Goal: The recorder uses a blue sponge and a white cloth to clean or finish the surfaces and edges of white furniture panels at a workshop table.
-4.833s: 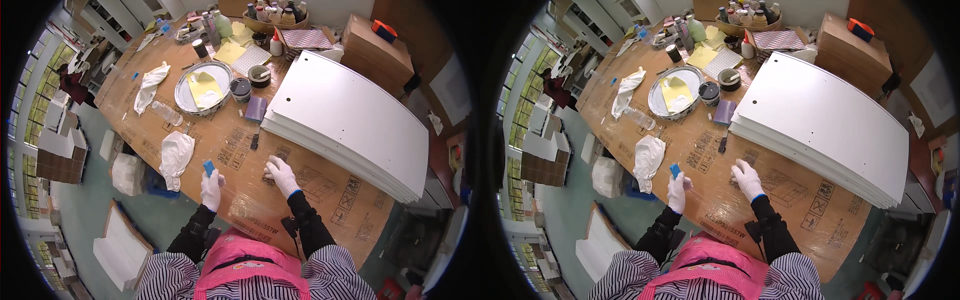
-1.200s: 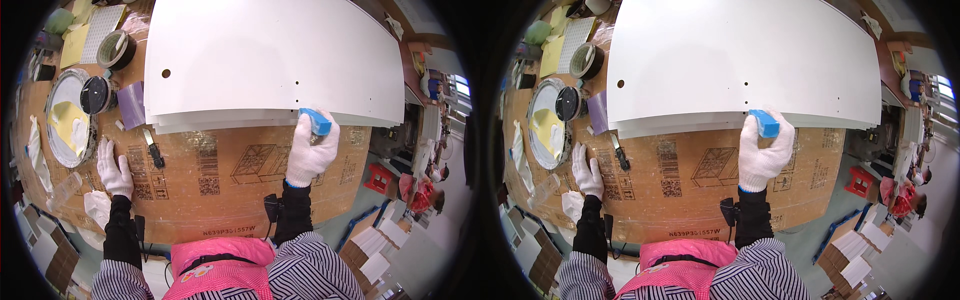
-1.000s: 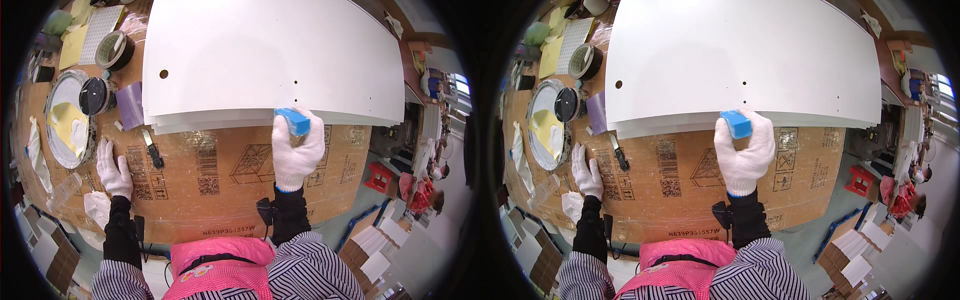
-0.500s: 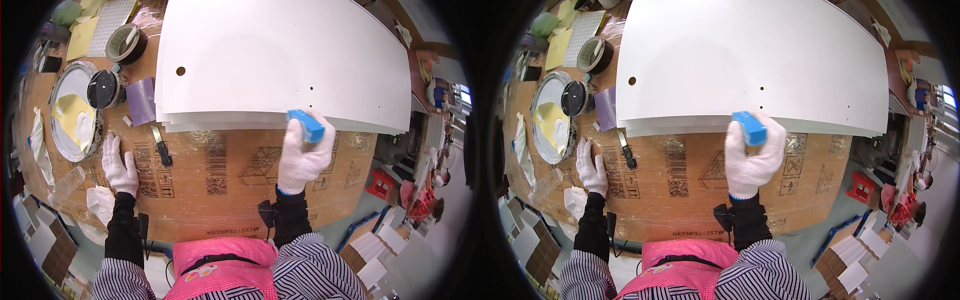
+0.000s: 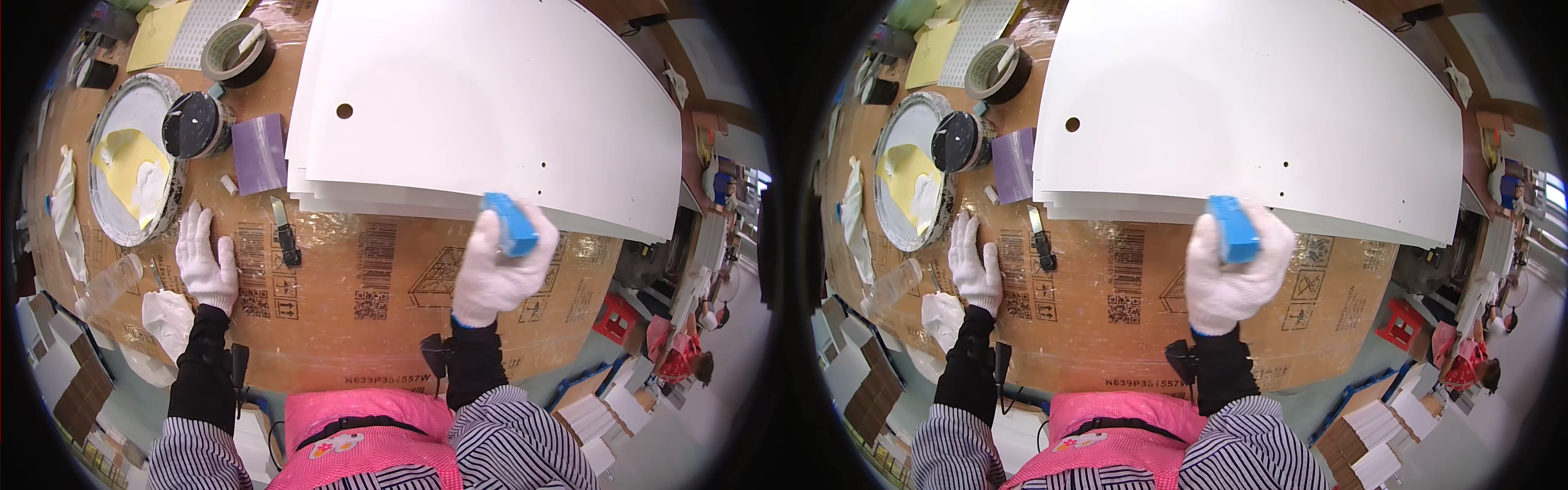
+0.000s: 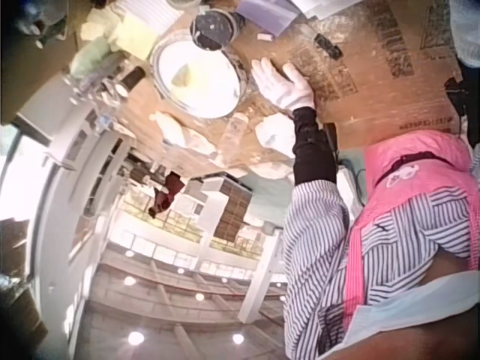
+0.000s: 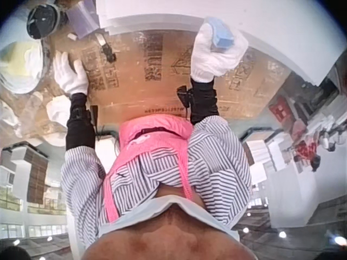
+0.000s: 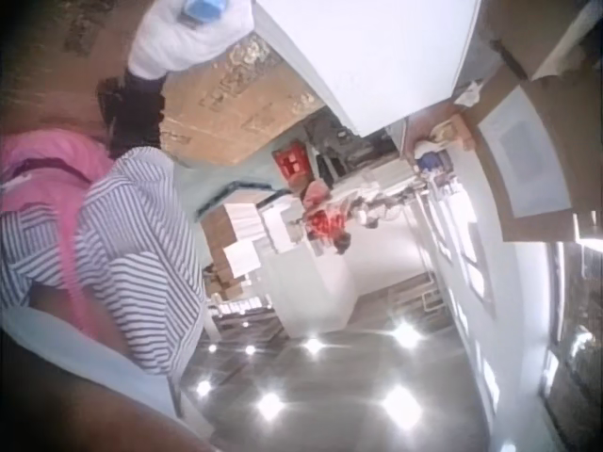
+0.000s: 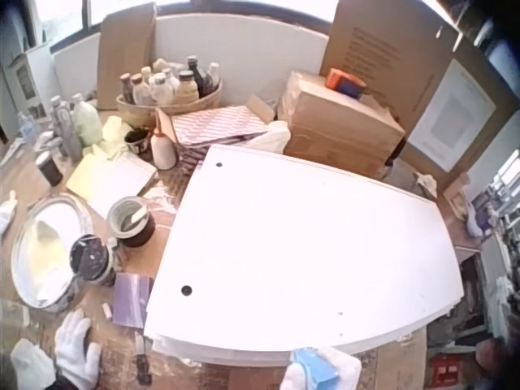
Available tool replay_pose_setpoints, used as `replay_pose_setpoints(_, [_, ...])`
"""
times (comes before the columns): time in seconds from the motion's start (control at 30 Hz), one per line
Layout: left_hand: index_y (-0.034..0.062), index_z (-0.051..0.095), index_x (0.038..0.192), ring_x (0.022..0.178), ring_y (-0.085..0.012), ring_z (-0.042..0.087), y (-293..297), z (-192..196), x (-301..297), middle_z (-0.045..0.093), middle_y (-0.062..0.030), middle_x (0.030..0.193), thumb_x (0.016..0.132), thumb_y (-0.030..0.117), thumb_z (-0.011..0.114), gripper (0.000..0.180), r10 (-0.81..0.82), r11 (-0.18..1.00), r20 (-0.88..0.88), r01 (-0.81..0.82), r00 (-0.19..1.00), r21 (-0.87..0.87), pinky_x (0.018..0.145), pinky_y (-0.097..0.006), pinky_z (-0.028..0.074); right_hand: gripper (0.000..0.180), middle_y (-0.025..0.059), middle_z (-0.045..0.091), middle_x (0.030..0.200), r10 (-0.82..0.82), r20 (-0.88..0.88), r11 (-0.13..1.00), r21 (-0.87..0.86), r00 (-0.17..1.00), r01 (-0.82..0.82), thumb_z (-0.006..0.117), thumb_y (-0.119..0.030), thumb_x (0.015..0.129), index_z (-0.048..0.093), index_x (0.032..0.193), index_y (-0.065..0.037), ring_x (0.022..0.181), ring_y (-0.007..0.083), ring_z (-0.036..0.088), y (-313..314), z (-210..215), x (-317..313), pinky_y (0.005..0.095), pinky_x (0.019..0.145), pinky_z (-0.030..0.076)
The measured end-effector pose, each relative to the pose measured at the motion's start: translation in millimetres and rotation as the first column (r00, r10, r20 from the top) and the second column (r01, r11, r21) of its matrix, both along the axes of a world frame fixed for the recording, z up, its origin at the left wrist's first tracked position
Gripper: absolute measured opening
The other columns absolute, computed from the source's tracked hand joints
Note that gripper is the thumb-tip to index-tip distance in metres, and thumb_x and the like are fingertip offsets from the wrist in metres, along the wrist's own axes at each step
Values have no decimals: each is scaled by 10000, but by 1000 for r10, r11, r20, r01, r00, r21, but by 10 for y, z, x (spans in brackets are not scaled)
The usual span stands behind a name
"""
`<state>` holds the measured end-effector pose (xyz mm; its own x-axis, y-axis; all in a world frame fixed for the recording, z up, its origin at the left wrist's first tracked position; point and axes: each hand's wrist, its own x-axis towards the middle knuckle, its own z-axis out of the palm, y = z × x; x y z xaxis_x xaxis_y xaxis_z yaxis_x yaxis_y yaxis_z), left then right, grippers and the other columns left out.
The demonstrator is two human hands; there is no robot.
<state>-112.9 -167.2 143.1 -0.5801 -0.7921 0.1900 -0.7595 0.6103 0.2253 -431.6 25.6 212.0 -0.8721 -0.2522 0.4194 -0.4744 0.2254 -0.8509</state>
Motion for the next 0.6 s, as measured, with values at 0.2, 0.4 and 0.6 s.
replay_pose_setpoints(0.2, [50, 583, 1430, 1439, -395, 471, 6, -1, 14, 528, -172, 1551, 934, 204, 639, 523, 15, 1000, 3, -15, 1000, 2, 1201, -494, 336, 451, 114, 613, 1062, 185, -145, 966, 210, 972, -153, 878, -159, 791, 641, 1161, -57, 917, 242, 646, -297, -37, 251, 389, 798, 557])
replay_pose_setpoints(0.4, [38, 566, 1446, 1452, -406, 448, 19, -43, -16, 517, -194, 1555, 967, 233, 604, 519, -4, 999, -15, 4, 1000, 44, 1207, -489, 327, 470, 101, 658, 1028, 487, -122, 855, 269, 865, -443, 888, -167, 777, 643, 1168, -78, 914, 278, 665, -668, -85, 704, 395, 799, 556])
replay_pose_setpoints(0.6, [49, 586, 1429, 1437, -397, 470, -14, 11, 27, 534, -183, 1541, 934, 221, 635, 527, 9, 1000, -30, -9, 999, 21, 1200, -491, 339, 360, 111, 623, 1012, 156, 8, 968, 198, 988, -154, 806, -66, 803, 601, 1096, -27, 854, 239, 646, -341, 77, 296, 357, 778, 546])
